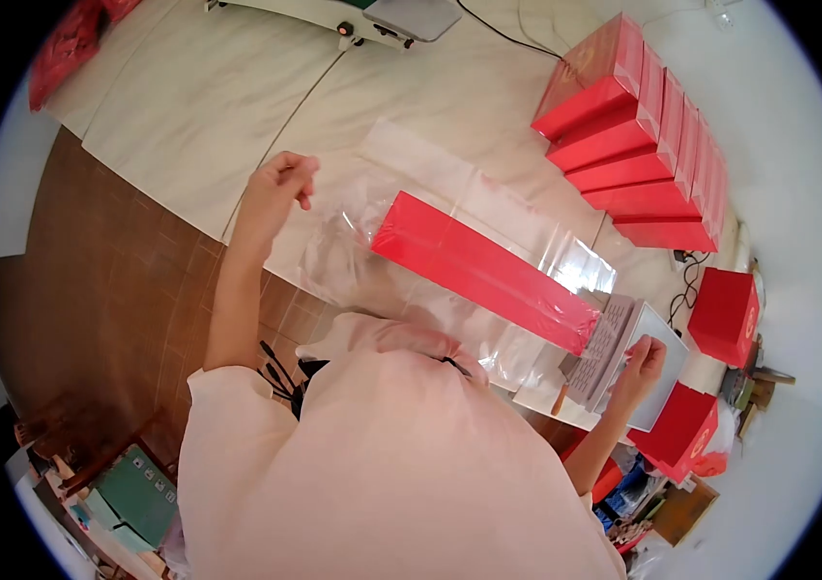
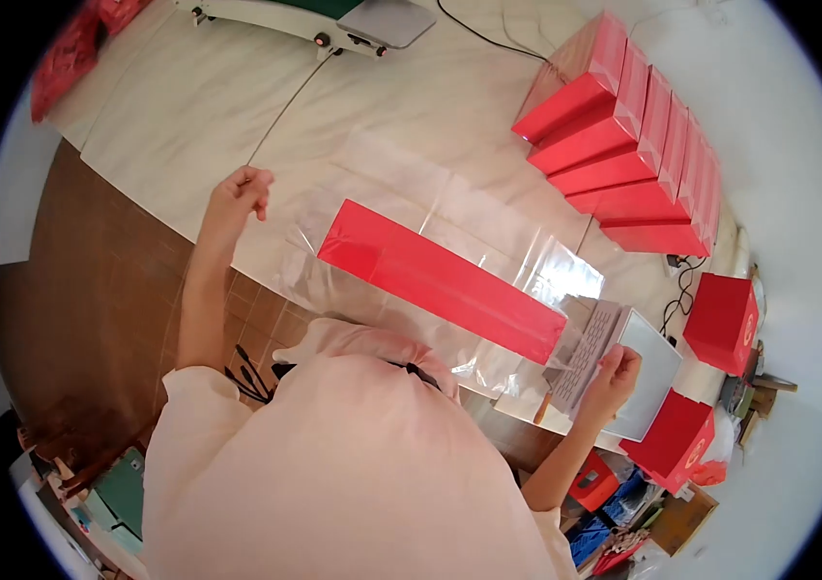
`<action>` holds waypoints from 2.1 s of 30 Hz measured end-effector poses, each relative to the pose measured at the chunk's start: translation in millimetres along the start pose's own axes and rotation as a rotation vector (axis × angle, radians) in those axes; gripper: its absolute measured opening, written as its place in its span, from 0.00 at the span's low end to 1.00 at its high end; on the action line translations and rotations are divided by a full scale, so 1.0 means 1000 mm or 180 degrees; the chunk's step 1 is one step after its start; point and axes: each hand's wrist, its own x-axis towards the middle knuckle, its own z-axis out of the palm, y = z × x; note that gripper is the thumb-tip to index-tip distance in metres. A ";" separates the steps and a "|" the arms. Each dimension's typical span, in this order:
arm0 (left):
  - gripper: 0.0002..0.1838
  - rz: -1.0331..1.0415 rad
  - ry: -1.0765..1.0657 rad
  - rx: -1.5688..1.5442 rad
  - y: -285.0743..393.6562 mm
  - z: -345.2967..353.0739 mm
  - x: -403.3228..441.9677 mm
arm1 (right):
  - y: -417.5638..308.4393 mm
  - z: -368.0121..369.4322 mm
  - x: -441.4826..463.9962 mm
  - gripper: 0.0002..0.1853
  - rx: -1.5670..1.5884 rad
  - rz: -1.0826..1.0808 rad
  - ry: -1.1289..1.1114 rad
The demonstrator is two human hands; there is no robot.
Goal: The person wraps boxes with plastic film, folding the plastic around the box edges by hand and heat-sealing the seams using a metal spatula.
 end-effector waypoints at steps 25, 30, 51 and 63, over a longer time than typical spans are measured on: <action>0.12 0.0122 -0.0268 0.0403 0.022 0.054 -0.023 | -0.140 0.134 -0.052 0.49 -0.0552 -0.2826 -0.1737; 0.12 0.0078 -0.0258 0.0290 0.018 0.054 -0.022 | -0.139 0.134 -0.051 0.49 -0.0502 -0.2822 -0.1736; 0.37 -0.1912 0.0528 -0.1649 -0.220 0.047 0.007 | -0.145 0.138 -0.042 0.44 -0.0432 -0.2713 -0.2110; 0.40 -0.0327 0.0420 -0.2435 -0.058 0.075 0.009 | -0.111 0.036 -0.058 0.48 0.0265 -0.1534 -0.1586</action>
